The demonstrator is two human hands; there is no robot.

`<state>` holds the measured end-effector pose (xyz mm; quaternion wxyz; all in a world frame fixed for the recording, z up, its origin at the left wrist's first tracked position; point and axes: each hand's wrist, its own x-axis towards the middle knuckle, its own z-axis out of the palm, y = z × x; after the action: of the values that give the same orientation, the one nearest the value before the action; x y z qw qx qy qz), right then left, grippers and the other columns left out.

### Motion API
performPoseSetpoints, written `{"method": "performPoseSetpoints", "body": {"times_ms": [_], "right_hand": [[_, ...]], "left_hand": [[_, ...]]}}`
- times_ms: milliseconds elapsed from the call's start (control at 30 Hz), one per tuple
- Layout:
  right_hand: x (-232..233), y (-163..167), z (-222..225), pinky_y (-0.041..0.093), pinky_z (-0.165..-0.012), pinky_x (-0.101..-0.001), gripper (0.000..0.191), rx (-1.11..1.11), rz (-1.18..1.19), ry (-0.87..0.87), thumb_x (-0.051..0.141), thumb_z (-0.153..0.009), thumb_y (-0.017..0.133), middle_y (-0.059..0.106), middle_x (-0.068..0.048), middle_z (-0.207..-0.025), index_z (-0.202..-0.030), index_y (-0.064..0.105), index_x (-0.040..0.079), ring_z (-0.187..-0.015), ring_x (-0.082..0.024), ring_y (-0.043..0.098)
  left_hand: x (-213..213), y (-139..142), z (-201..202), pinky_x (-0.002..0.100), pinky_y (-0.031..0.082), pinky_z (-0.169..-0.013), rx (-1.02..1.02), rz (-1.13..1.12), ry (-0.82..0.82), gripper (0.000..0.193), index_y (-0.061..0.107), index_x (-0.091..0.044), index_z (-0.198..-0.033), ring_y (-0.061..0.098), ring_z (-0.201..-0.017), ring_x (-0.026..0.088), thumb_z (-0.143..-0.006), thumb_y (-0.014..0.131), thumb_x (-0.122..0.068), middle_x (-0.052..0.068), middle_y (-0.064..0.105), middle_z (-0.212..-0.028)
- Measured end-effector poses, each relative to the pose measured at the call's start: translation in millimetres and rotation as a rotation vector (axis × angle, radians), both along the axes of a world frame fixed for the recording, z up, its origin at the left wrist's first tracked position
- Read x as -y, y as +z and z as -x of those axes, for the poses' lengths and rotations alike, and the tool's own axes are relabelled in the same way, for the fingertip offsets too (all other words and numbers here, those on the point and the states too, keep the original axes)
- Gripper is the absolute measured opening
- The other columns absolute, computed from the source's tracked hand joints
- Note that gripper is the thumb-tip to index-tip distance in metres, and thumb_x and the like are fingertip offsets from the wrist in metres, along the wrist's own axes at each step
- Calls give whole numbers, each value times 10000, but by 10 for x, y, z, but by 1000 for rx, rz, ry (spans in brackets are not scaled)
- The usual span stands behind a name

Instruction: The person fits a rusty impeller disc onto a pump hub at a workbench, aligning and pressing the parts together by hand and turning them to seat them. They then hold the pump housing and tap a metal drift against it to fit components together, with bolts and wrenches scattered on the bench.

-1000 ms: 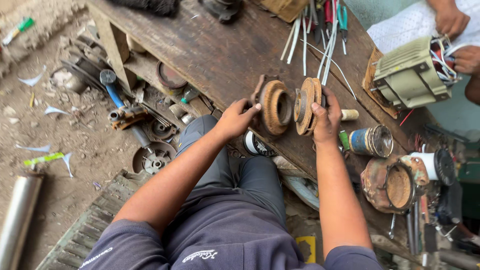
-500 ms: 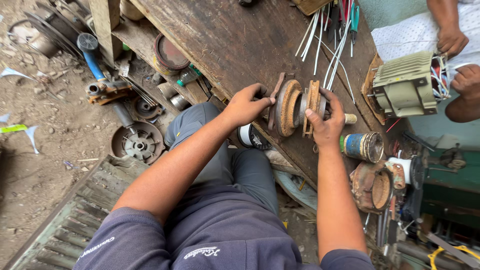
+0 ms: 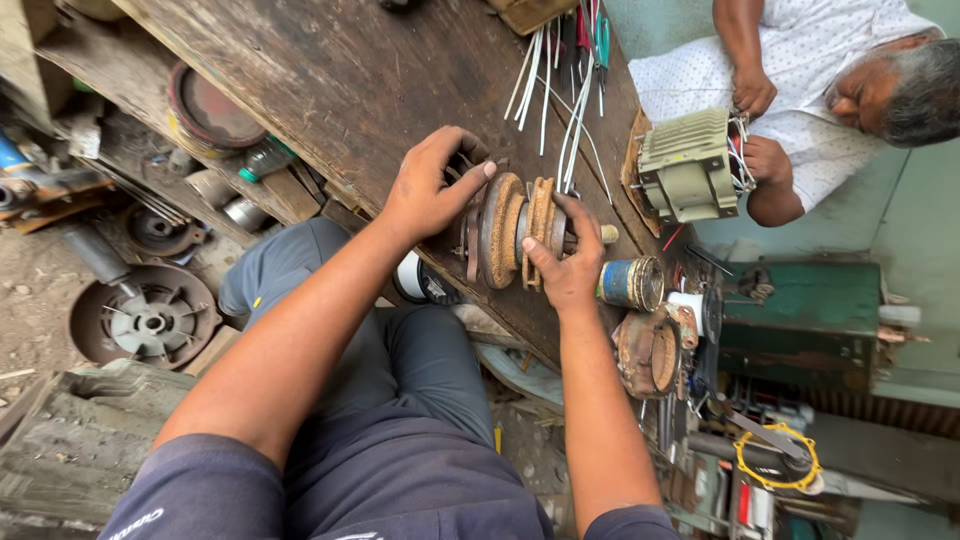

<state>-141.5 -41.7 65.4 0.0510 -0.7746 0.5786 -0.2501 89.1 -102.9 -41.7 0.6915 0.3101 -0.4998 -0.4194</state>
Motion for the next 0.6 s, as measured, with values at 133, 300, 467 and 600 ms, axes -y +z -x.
{"method": "performPoseSetpoints", "body": {"times_ms": [133,300,467,600], "right_hand": [[-36,30,-13,512,-1068,-385,728,149,-101,-13,369,-815,831,622,-123,-1331,-1403,584,19,-1227,-252,622],[-80,21,-54,525,-1072,-370,740,141,-129,-16,336,-837,840,575,-111,-1356,-1440,566,7,-1232,-246,637],[-84,34,-136,543,-1028,-352,734,109,-140,-35,343,-828,840,562,-102,-1336,-1424,579,4,-1205,-230,643],[-72,-10,-172,554,-997,-346,738,75,-141,-59,353,-809,835,567,-98,-1307,-1413,590,8,-1186,-226,649]], "left_hand": [[2,-59,-10,425,541,-836,83,-7,-28,348,652,-49,-1107,669,-965,344,-988,713,-370,149,645,-1040],[-27,-130,20,442,535,-851,121,-40,-77,389,646,-61,-1147,660,-995,361,-983,701,-408,153,632,-1048],[-6,-161,60,444,546,-847,139,-50,-66,427,618,-43,-1163,674,-995,348,-976,698,-418,149,630,-1063],[-1,-183,80,454,548,-845,181,-29,-27,440,611,-38,-1184,668,-998,360,-979,698,-418,153,627,-1091]]}}
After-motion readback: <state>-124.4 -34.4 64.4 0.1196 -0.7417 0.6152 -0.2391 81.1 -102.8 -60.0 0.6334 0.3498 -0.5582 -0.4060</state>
